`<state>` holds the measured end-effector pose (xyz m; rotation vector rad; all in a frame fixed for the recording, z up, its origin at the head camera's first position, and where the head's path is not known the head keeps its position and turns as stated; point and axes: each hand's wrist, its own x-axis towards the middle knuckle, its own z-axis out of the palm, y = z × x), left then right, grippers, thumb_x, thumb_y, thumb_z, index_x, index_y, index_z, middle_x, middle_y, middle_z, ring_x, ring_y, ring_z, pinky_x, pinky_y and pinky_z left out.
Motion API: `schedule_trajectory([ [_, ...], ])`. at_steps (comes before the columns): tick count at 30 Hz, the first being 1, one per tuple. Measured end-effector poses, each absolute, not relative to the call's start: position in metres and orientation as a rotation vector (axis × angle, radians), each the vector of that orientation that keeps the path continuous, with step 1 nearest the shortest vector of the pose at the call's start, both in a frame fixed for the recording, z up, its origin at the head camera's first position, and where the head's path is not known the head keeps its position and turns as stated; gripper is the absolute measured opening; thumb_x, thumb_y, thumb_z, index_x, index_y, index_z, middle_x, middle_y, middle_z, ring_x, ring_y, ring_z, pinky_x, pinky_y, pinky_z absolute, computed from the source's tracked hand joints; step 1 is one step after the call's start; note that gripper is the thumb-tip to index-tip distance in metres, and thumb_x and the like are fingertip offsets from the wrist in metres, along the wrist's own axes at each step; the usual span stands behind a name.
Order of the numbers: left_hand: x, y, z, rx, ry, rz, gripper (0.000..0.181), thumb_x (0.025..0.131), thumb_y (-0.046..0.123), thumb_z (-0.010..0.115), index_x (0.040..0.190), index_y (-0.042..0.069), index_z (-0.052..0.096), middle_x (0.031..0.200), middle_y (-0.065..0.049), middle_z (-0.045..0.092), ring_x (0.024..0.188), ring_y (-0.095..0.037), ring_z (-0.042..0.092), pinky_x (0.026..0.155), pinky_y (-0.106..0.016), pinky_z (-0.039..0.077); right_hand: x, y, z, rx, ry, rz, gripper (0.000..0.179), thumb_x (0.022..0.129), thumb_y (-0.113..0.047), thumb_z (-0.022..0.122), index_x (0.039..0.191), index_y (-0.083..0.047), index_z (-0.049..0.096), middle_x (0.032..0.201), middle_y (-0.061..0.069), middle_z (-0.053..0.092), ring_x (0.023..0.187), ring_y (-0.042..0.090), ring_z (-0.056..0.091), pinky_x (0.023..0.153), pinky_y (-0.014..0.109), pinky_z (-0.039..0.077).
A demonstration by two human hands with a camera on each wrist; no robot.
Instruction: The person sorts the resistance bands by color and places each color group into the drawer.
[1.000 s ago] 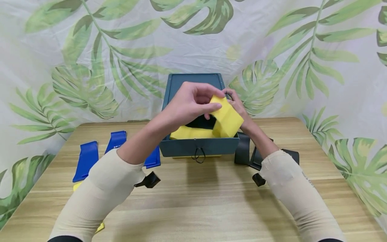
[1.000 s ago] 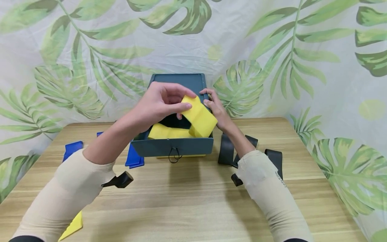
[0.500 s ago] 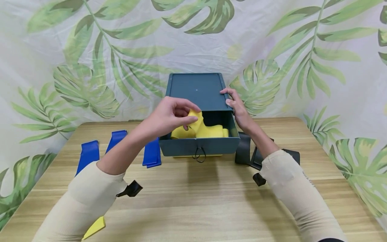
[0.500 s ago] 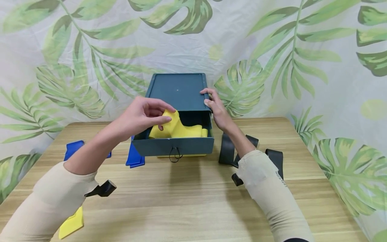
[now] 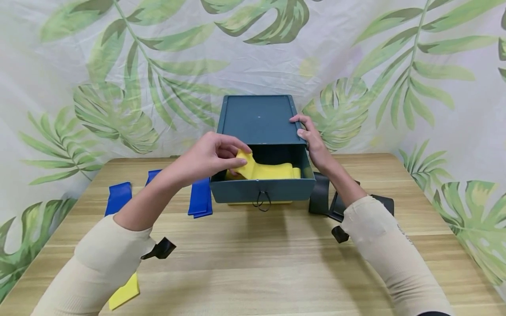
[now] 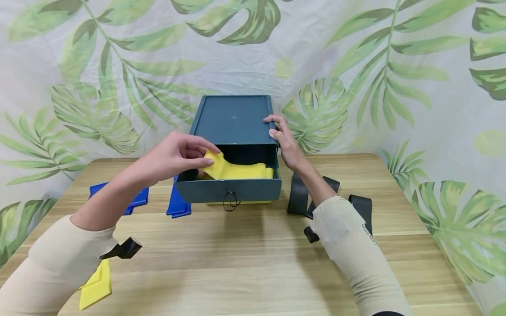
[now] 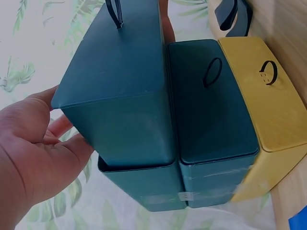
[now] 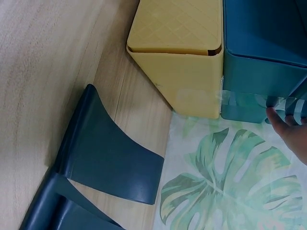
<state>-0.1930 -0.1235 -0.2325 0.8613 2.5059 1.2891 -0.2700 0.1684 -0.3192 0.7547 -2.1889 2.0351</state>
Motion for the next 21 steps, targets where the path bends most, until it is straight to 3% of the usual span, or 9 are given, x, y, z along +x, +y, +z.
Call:
schedule_trajectory([
  [6, -0.19, -0.124, -0.23, 0.892, 2.615, 1.156, 0.024, 0.099, 0.007, 0.07, 0.122, -0.002, 0.073, 0.077, -0.009, 0.066, 0.063, -0.022, 0.053, 0.064, -0.027, 0.045, -0.27, 0.169, -0.319, 0.757, -2.193, 2.03, 0.044, 0.1, -0.025, 0.036, 0.139, -0.007, 0.041, 0.158, 0.013, 0.025, 0.127, 0.035, 0.043, 0.101, 0.042, 0.043],
  [12, -0.188, -0.123, -0.227, 0.866, 2.679, 1.068, 0.026, 0.099, 0.007, 0.07, 0.123, -0.002, 0.073, 0.085, -0.009, 0.072, 0.069, -0.021, 0.066, 0.071, -0.031, 0.056, -0.27, 0.169, -0.32, 0.759, -2.192, 2.031, 0.043, 0.1, -0.025, 0.036, 0.139, -0.006, 0.041, 0.155, 0.014, 0.028, 0.12, 0.032, 0.048, 0.096, 0.037, 0.046],
  [15, -0.186, -0.122, -0.226, 0.88, 2.723, 0.992, 0.027, 0.099, 0.007, 0.07, 0.123, -0.002, 0.073, 0.08, -0.007, 0.071, 0.068, -0.019, 0.067, 0.073, -0.035, 0.057, -0.271, 0.169, -0.321, 0.761, -2.191, 2.03, 0.043, 0.1, -0.024, 0.036, 0.139, -0.006, 0.041, 0.154, 0.015, 0.029, 0.118, 0.031, 0.049, 0.095, 0.036, 0.047],
  [21, -0.182, -0.116, -0.227, 0.937, 2.811, 0.836, 0.025, 0.098, 0.008, 0.071, 0.122, -0.001, 0.074, 0.059, 0.001, 0.041, 0.056, -0.016, 0.044, 0.062, -0.034, 0.039, -0.271, 0.17, -0.32, 0.765, -2.19, 2.024, 0.044, 0.1, -0.025, 0.036, 0.139, -0.005, 0.04, 0.154, 0.015, 0.029, 0.119, 0.031, 0.048, 0.096, 0.037, 0.046],
])
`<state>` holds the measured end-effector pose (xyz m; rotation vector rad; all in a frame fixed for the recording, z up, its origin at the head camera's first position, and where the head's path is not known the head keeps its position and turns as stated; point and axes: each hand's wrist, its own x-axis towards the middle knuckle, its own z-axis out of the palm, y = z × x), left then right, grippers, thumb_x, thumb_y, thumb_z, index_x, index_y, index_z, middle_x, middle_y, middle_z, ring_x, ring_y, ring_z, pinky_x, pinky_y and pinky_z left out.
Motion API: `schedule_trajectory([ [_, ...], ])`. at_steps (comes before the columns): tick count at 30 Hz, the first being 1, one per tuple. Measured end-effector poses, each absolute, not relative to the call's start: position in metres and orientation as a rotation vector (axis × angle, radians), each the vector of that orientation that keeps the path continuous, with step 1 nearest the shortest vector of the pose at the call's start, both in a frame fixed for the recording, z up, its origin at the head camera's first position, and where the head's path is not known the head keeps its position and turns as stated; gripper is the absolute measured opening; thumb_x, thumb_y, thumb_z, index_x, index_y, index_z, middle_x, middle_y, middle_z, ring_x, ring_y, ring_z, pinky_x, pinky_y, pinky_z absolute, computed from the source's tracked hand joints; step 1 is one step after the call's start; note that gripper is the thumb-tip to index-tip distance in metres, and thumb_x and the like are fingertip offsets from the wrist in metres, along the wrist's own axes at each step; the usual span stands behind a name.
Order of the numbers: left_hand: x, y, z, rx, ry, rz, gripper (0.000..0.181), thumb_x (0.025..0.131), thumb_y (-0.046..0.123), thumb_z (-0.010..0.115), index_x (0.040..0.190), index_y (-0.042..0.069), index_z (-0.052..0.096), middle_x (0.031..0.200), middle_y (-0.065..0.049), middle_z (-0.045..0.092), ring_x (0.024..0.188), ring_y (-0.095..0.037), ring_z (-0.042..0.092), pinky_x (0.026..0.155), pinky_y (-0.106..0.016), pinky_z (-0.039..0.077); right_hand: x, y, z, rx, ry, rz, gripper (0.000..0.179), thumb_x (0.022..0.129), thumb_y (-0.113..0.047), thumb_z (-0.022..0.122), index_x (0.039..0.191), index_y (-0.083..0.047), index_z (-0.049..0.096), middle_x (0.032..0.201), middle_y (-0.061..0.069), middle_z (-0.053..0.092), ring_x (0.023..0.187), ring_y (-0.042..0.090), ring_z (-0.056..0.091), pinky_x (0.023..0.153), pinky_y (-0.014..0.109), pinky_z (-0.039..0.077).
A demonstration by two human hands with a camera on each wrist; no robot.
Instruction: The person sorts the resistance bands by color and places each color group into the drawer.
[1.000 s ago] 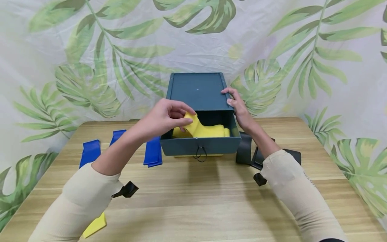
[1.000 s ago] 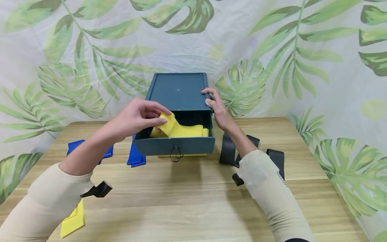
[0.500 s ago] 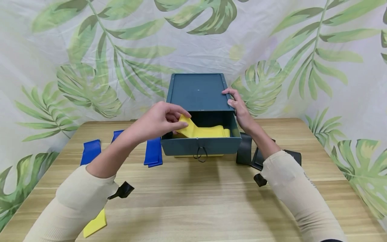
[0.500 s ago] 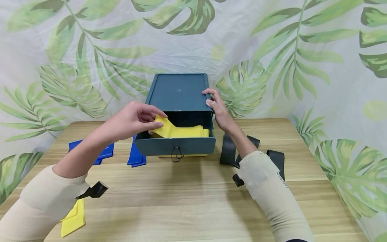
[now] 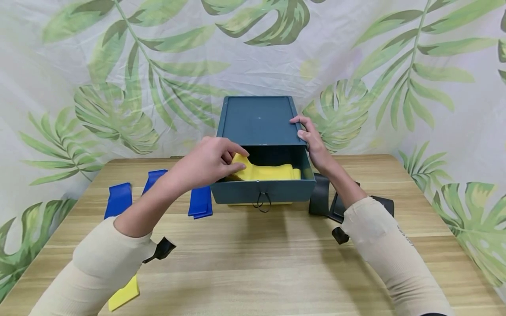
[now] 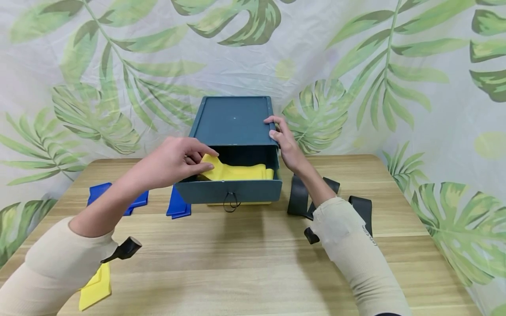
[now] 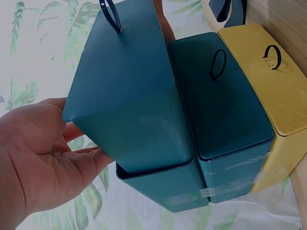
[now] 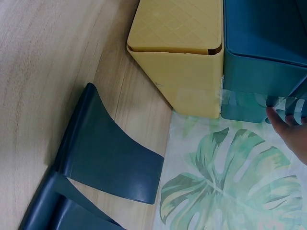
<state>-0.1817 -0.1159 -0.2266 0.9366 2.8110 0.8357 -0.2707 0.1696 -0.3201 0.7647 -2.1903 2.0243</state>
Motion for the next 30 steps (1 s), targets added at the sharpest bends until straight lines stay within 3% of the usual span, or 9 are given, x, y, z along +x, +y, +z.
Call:
schedule_trajectory([
  [2, -0.181, -0.115, -0.227, 0.94, 2.817, 0.83, 0.025, 0.098, 0.008, 0.071, 0.121, -0.002, 0.074, 0.059, 0.002, 0.034, 0.055, -0.016, 0.038, 0.06, -0.033, 0.035, -0.271, 0.169, -0.32, 0.767, -2.189, 2.027, 0.044, 0.1, -0.025, 0.036, 0.139, -0.005, 0.04, 0.154, 0.015, 0.029, 0.12, 0.031, 0.047, 0.097, 0.037, 0.045],
  [4, -0.18, -0.115, -0.227, 0.936, 2.818, 0.827, 0.025, 0.098, 0.007, 0.071, 0.122, -0.002, 0.074, 0.058, 0.002, 0.035, 0.054, -0.016, 0.039, 0.059, -0.033, 0.035, -0.27, 0.169, -0.32, 0.767, -2.191, 2.029, 0.044, 0.1, -0.025, 0.036, 0.139, -0.005, 0.04, 0.154, 0.014, 0.029, 0.12, 0.031, 0.048, 0.097, 0.038, 0.046],
  [7, -0.178, -0.115, -0.226, 0.93, 2.824, 0.809, 0.026, 0.098, 0.007, 0.071, 0.122, -0.002, 0.074, 0.063, 0.001, 0.055, 0.057, -0.015, 0.051, 0.06, -0.032, 0.044, -0.27, 0.168, -0.319, 0.765, -2.194, 2.026, 0.044, 0.1, -0.025, 0.036, 0.139, -0.006, 0.041, 0.155, 0.014, 0.029, 0.12, 0.032, 0.047, 0.097, 0.038, 0.046],
  [11, -0.173, -0.115, -0.225, 0.941, 2.838, 0.782, 0.026, 0.097, 0.005, 0.072, 0.122, -0.004, 0.073, 0.087, -0.008, 0.075, 0.072, -0.017, 0.068, 0.068, -0.034, 0.058, -0.27, 0.169, -0.319, 0.77, -2.186, 2.023, 0.043, 0.1, -0.025, 0.036, 0.138, -0.006, 0.041, 0.154, 0.014, 0.028, 0.121, 0.032, 0.047, 0.097, 0.038, 0.045],
  [14, -0.169, -0.116, -0.224, 0.973, 2.859, 0.775, 0.029, 0.096, 0.003, 0.073, 0.123, -0.005, 0.072, 0.102, -0.014, 0.074, 0.081, -0.021, 0.071, 0.073, -0.035, 0.061, -0.271, 0.17, -0.32, 0.773, -2.182, 2.029, 0.043, 0.1, -0.025, 0.036, 0.138, -0.006, 0.041, 0.153, 0.014, 0.029, 0.12, 0.031, 0.047, 0.097, 0.038, 0.045],
  [19, -0.16, -0.122, -0.221, 1.025, 2.892, 0.829, 0.031, 0.094, 0.003, 0.075, 0.124, -0.004, 0.071, 0.111, -0.017, 0.068, 0.09, -0.025, 0.07, 0.079, -0.038, 0.061, -0.271, 0.169, -0.32, 0.776, -2.182, 2.037, 0.043, 0.1, -0.025, 0.036, 0.139, -0.007, 0.041, 0.153, 0.015, 0.029, 0.122, 0.031, 0.046, 0.097, 0.037, 0.045],
  [26, -0.154, -0.146, -0.218, 1.166, 2.985, 0.978, 0.024, 0.09, -0.001, 0.078, 0.114, -0.001, 0.075, 0.111, -0.013, 0.071, 0.09, -0.024, 0.072, 0.079, -0.043, 0.062, -0.27, 0.169, -0.32, 0.786, -2.175, 2.035, 0.043, 0.101, -0.024, 0.036, 0.138, -0.005, 0.041, 0.153, 0.014, 0.029, 0.121, 0.027, 0.046, 0.098, 0.035, 0.044],
  [30, -0.156, -0.168, -0.223, 1.219, 3.075, 1.045, 0.022, 0.088, -0.003, 0.08, 0.109, 0.001, 0.077, 0.104, -0.009, 0.074, 0.086, -0.02, 0.071, 0.076, -0.035, 0.062, -0.27, 0.169, -0.321, 0.788, -2.158, 2.046, 0.041, 0.101, -0.023, 0.036, 0.137, -0.006, 0.042, 0.15, 0.015, 0.031, 0.119, 0.025, 0.047, 0.097, 0.033, 0.044],
])
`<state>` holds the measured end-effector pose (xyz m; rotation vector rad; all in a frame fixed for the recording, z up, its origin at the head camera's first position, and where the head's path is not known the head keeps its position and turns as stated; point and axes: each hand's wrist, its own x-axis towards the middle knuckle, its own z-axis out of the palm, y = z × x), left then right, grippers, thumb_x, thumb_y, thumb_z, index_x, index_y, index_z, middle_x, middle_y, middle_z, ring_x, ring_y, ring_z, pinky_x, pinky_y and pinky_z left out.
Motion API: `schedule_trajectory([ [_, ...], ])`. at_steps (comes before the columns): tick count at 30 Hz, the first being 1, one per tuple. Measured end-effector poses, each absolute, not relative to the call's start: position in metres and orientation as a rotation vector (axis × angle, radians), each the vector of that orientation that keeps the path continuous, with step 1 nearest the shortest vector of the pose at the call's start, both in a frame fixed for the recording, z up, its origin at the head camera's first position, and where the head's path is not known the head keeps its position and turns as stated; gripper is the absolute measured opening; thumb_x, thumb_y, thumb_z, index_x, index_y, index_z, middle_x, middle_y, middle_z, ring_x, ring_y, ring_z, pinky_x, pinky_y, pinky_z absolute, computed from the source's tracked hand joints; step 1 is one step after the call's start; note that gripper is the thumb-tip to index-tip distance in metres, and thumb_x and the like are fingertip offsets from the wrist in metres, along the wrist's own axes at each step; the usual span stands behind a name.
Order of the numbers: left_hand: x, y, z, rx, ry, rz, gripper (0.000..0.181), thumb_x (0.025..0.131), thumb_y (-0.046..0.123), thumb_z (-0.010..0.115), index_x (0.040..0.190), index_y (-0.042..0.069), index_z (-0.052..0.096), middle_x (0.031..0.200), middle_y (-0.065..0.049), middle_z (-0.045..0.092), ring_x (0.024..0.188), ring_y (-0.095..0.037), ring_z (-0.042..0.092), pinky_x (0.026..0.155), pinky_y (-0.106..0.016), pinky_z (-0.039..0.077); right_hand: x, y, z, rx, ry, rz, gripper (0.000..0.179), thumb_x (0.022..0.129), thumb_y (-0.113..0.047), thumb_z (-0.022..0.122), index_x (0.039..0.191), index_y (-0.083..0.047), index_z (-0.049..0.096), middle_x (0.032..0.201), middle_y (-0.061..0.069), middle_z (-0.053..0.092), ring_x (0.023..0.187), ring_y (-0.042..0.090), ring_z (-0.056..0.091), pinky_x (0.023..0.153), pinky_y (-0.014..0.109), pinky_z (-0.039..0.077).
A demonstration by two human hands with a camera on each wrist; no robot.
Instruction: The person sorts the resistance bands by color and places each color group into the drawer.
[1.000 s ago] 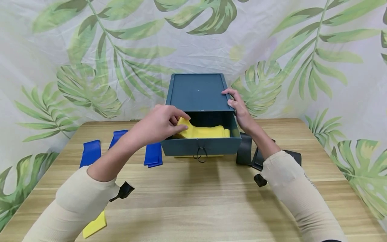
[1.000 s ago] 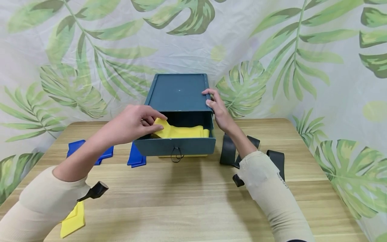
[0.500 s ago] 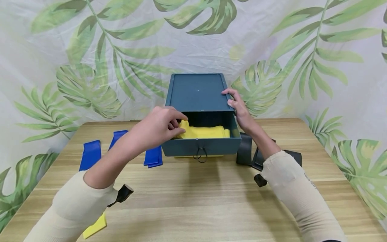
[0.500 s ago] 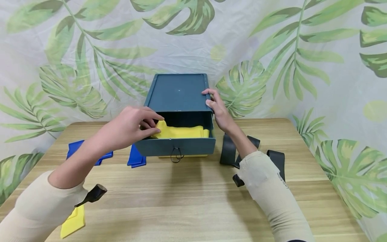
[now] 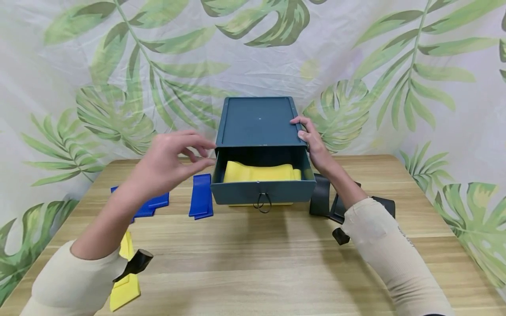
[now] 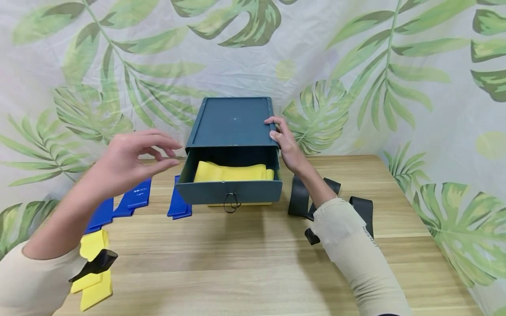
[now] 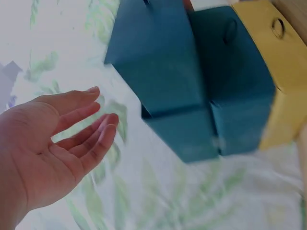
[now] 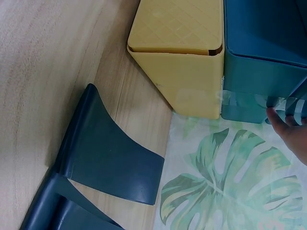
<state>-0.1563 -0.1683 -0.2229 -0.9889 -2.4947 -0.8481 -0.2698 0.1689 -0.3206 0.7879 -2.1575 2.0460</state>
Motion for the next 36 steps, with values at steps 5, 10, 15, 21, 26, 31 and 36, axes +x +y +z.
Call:
schedule_trajectory([
  [5, -0.165, -0.203, -0.245, -0.886, -2.541, -0.813, 0.017, 0.088, 0.0, 0.08, 0.105, 0.002, 0.077, 0.096, -0.006, 0.075, 0.082, -0.019, 0.07, 0.071, -0.017, 0.055, -0.271, 0.168, -0.321, 0.793, -2.146, 2.054, 0.042, 0.101, -0.023, 0.036, 0.138, -0.005, 0.042, 0.152, 0.015, 0.029, 0.121, 0.025, 0.045, 0.099, 0.033, 0.043],
  [10, -0.172, -0.24, -0.274, -0.744, -2.667, -0.778, 0.013, 0.09, 0.003, 0.079, 0.102, 0.0, 0.076, 0.088, -0.004, 0.073, 0.079, -0.02, 0.069, 0.067, -0.015, 0.054, -0.272, 0.167, -0.322, 0.799, -2.148, 2.042, 0.043, 0.101, -0.023, 0.035, 0.139, -0.003, 0.041, 0.152, 0.015, 0.029, 0.12, 0.023, 0.046, 0.099, 0.032, 0.043],
  [15, -0.176, -0.275, -0.298, -0.628, -2.829, -0.739, 0.014, 0.091, 0.005, 0.078, 0.102, -0.004, 0.076, 0.086, -0.005, 0.073, 0.077, -0.019, 0.067, 0.065, -0.019, 0.054, -0.272, 0.165, -0.322, 0.809, -2.136, 2.045, 0.043, 0.101, -0.021, 0.035, 0.139, -0.003, 0.041, 0.151, 0.015, 0.03, 0.12, 0.021, 0.046, 0.1, 0.031, 0.042],
  [21, -0.176, -0.312, -0.325, -0.584, -2.944, -0.763, 0.017, 0.09, 0.003, 0.079, 0.103, -0.006, 0.075, 0.088, -0.006, 0.074, 0.076, -0.014, 0.068, 0.064, -0.022, 0.055, -0.272, 0.165, -0.322, 0.809, -2.139, 2.052, 0.043, 0.102, -0.022, 0.034, 0.139, -0.002, 0.04, 0.152, 0.015, 0.03, 0.12, 0.023, 0.047, 0.099, 0.031, 0.044],
  [26, -0.176, -0.335, -0.345, -0.654, -2.985, -0.743, 0.017, 0.087, 0.004, 0.082, 0.1, -0.005, 0.075, 0.086, 0.0, 0.071, 0.072, -0.004, 0.063, 0.063, -0.024, 0.055, -0.271, 0.165, -0.321, 0.805, -2.134, 2.044, 0.043, 0.101, -0.021, 0.035, 0.139, -0.001, 0.04, 0.152, 0.016, 0.029, 0.12, 0.024, 0.046, 0.1, 0.032, 0.042],
  [31, -0.175, -0.352, -0.36, -0.658, -3.095, -0.783, 0.022, 0.089, 0.005, 0.08, 0.105, -0.009, 0.072, 0.085, 0.002, 0.067, 0.072, -0.003, 0.059, 0.064, -0.024, 0.054, -0.269, 0.166, -0.322, 0.802, -2.146, 2.025, 0.044, 0.101, -0.021, 0.034, 0.14, -0.001, 0.04, 0.156, 0.016, 0.026, 0.124, 0.024, 0.043, 0.103, 0.033, 0.039],
  [36, -0.177, -0.366, -0.367, -0.649, -3.195, -0.809, 0.019, 0.09, 0.003, 0.079, 0.102, -0.01, 0.072, 0.086, 0.0, 0.068, 0.072, -0.004, 0.057, 0.064, -0.024, 0.053, -0.269, 0.167, -0.322, 0.798, -2.14, 2.04, 0.043, 0.101, -0.021, 0.035, 0.139, -0.001, 0.04, 0.155, 0.015, 0.027, 0.125, 0.024, 0.043, 0.104, 0.034, 0.039],
])
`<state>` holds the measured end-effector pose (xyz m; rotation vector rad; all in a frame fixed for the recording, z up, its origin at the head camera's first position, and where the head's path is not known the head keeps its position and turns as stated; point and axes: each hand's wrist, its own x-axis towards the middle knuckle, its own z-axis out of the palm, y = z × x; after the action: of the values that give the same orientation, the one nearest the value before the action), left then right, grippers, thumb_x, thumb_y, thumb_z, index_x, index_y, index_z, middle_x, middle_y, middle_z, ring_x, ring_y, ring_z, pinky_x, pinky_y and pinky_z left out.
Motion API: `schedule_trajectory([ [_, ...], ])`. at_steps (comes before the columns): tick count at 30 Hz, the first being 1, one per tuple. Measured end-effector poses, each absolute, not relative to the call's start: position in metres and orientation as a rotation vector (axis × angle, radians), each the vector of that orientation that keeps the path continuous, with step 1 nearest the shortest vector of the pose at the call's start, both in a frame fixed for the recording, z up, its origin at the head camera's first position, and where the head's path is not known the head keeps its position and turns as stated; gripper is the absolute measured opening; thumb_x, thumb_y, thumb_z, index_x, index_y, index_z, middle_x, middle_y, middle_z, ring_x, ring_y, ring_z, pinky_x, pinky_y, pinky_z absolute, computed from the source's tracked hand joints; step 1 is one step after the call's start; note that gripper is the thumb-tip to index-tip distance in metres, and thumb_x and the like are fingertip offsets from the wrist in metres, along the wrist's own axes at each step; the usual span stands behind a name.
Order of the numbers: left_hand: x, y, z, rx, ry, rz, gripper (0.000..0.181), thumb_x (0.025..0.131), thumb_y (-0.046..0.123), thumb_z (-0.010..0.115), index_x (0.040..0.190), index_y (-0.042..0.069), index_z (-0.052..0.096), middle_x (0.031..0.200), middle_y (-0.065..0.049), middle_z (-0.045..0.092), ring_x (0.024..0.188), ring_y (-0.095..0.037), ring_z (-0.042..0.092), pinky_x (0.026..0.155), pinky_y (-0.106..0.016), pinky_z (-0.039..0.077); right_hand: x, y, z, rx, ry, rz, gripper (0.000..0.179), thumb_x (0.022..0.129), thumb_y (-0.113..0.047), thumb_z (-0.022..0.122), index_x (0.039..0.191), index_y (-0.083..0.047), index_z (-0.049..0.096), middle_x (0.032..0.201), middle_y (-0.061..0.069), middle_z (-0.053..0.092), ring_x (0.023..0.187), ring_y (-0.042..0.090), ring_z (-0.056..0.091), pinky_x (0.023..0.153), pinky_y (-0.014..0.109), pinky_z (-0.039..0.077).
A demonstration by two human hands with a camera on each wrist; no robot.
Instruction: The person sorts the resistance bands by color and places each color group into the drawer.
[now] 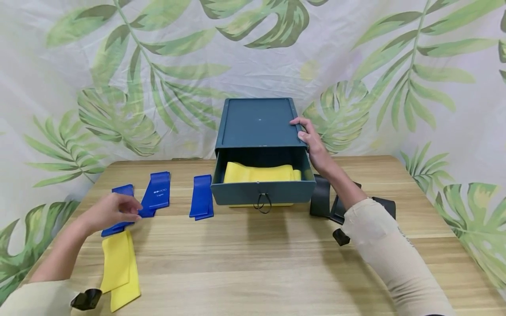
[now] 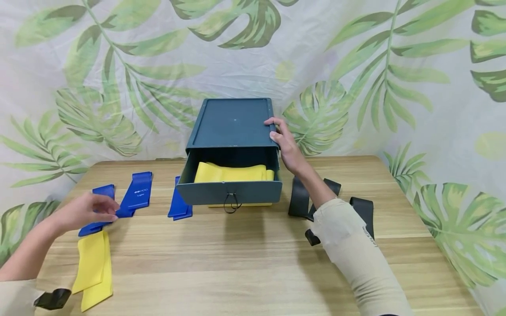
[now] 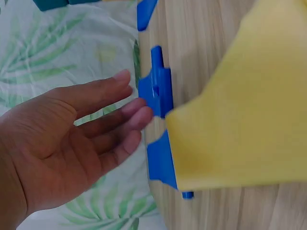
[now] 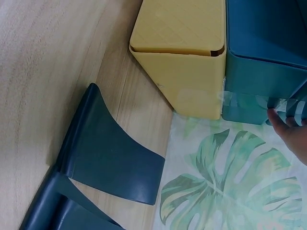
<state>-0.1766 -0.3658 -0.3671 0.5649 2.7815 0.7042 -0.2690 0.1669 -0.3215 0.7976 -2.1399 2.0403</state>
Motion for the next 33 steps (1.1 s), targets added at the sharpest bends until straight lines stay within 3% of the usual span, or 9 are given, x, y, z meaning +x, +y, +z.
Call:
schedule_trajectory([
  [11, -0.173, -0.391, -0.376, 0.48, 2.588, 0.669, 0.021, 0.084, 0.012, 0.086, 0.091, 0.0, 0.071, 0.082, 0.001, 0.067, 0.071, -0.005, 0.057, 0.063, -0.024, 0.052, -0.269, 0.167, -0.321, 0.804, -2.131, 2.04, 0.044, 0.101, -0.022, 0.035, 0.139, -0.002, 0.041, 0.153, 0.015, 0.028, 0.122, 0.024, 0.045, 0.101, 0.033, 0.042],
  [18, -0.174, -0.392, -0.376, 0.415, 2.531, 0.651, 0.022, 0.078, -0.004, 0.086, 0.092, -0.002, 0.069, 0.082, -0.002, 0.061, 0.074, -0.014, 0.053, 0.062, -0.024, 0.049, -0.269, 0.167, -0.322, 0.796, -2.139, 2.036, 0.043, 0.101, -0.023, 0.035, 0.139, -0.003, 0.041, 0.154, 0.016, 0.028, 0.126, 0.028, 0.043, 0.103, 0.035, 0.041],
  [24, -0.175, -0.386, -0.371, 0.424, 2.539, 0.64, 0.014, 0.082, -0.006, 0.081, 0.088, 0.0, 0.07, 0.078, -0.001, 0.056, 0.071, -0.014, 0.049, 0.06, -0.023, 0.044, -0.27, 0.169, -0.324, 0.796, -2.147, 2.032, 0.043, 0.1, -0.024, 0.036, 0.138, -0.003, 0.041, 0.157, 0.016, 0.025, 0.13, 0.032, 0.04, 0.104, 0.039, 0.041],
  [33, -0.175, -0.367, -0.359, 0.657, 2.541, 0.744, 0.01, 0.088, -0.002, 0.076, 0.087, 0.005, 0.069, 0.079, 0.004, 0.058, 0.068, -0.005, 0.05, 0.059, -0.022, 0.045, -0.27, 0.168, -0.323, 0.803, -2.139, 2.033, 0.044, 0.101, -0.023, 0.036, 0.139, -0.001, 0.04, 0.156, 0.015, 0.026, 0.13, 0.03, 0.04, 0.105, 0.037, 0.04],
])
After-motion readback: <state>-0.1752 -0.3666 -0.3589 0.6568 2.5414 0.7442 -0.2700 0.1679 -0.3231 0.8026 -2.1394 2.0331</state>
